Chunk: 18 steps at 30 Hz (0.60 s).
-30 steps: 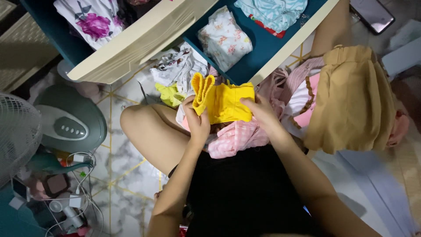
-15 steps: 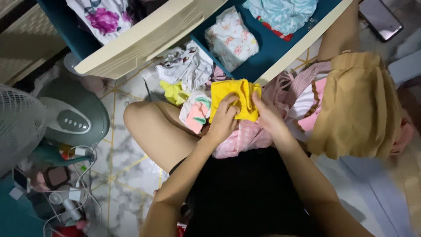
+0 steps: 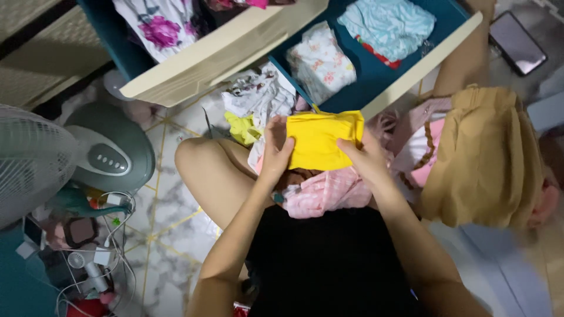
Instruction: Folding several items of small clothing and placing them into a drawer.
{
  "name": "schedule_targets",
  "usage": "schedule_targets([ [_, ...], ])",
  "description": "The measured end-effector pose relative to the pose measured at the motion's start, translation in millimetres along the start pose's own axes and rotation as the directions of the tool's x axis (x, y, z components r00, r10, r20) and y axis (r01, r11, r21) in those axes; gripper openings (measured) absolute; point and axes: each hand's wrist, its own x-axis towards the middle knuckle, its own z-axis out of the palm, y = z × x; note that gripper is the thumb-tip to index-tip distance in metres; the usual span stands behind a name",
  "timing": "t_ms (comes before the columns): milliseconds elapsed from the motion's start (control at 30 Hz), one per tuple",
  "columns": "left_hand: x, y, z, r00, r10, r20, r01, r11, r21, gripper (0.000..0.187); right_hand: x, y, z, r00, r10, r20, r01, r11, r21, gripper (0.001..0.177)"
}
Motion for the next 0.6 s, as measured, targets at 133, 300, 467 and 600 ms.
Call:
schedule_targets([
  [133,15.7,31.8,-18.4,0.864,-0.436,0.252,0.503,0.722,-0.475,0.068,1.5,-25.9,6.1,0.997,-0.06,0.043,0.049,0.972,0.229,0.045],
  [300,49.0,25.2,-36.6,0.909,-0.296,0.295,0.383,0.872,-0.306,0.034,15.5,-57.5,20.6,0.993,-0.066,0.099,0.028,0.937,0.348,0.059],
  [467,99.7,117.4,-28.5,0.953,-0.153,0.261,0.157,0.988,0.004,0.035,48.8,-77.2,33.4,0.978,-0.173,0.12,0.138,0.957,0.255,0.067],
  [600,154.5,162.6,-32.0,0.961,0.251,0.118,-0.276,0.91,0.31,0.039,92.0,-132.6,51.0,0.911,-0.389,0.134,0.323,0.878,0.352,0.063],
])
